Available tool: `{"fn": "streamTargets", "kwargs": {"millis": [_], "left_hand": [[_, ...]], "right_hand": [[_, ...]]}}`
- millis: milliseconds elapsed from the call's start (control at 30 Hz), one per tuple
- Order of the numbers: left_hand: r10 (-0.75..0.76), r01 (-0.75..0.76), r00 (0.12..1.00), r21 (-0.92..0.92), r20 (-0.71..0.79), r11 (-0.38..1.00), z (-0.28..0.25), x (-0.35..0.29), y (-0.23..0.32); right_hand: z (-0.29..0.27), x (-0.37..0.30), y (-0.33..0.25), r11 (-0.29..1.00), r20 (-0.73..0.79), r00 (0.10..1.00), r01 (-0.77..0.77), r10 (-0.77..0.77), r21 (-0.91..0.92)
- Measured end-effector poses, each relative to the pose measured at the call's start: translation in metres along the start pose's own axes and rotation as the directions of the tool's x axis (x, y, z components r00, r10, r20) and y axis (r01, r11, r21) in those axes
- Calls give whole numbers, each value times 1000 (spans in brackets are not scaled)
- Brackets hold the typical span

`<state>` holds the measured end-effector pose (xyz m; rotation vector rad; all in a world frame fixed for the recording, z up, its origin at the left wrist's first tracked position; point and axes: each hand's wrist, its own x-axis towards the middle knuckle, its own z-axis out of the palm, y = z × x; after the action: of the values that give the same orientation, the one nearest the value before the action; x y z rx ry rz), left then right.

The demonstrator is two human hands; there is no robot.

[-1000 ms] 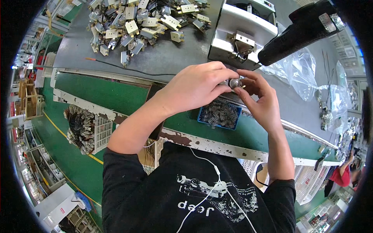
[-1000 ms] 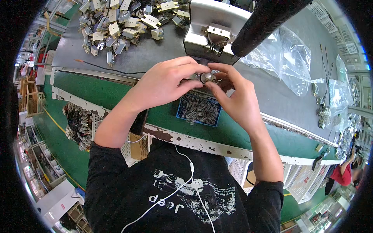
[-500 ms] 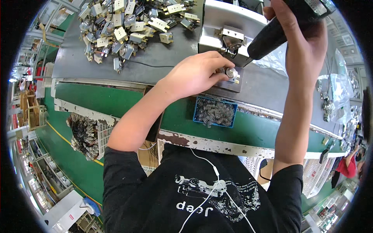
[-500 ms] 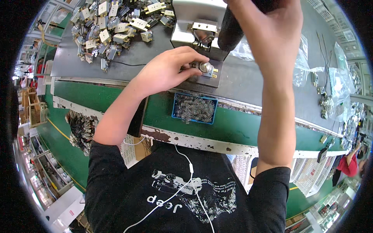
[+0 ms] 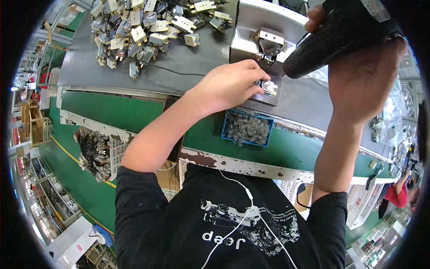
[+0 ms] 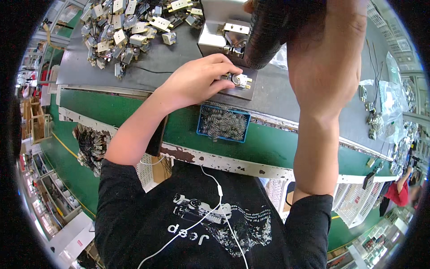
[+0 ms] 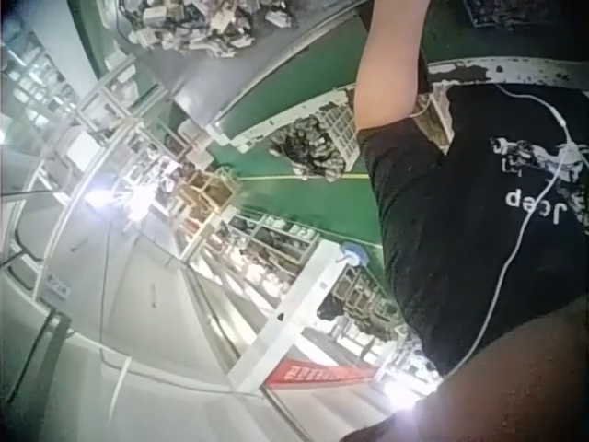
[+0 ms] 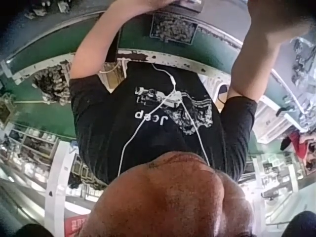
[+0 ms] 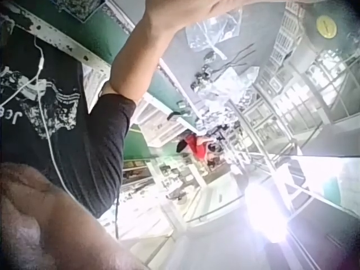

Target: Assembling small electrical components using an electric screwdriver on a factory production line.

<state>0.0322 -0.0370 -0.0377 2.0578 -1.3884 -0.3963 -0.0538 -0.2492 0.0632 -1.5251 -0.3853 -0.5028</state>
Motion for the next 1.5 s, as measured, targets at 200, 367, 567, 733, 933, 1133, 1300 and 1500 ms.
{"fn": "streamTargets", "kwargs": {"millis": [200,367,567,733,933,1133,1300,1500], "left_hand": [[63,-63,996,7,-58,998,4,-1,-3],[1,0,998,9,-63,1000,3,-2,1],[-8,9,999,24,-42,1000,4,-2,3],[-26,26,1000,46,-14,999,6,-1,2],[-19,20,1000,55,-16,998,5,-2,4],[-28,28,1000,57,-6,998,4,0,5],[-37,37,999,49,-7,998,2,-3,6],[-55,54,998,54,14,997,4,-1,9]], "right_hand": [[31,-4,-28,943,-4,998,53,-57,-328],[58,4,-17,932,-24,980,182,-199,-314],[62,-6,10,951,-254,950,103,-180,-291],[68,-10,16,973,-359,923,60,-139,-223],[70,-10,18,972,-352,917,120,-187,-202],[71,-6,27,980,-371,907,175,-199,-98],[72,-9,27,982,-344,922,147,-180,-121],[65,-12,24,987,-258,955,128,-149,-97]]}}
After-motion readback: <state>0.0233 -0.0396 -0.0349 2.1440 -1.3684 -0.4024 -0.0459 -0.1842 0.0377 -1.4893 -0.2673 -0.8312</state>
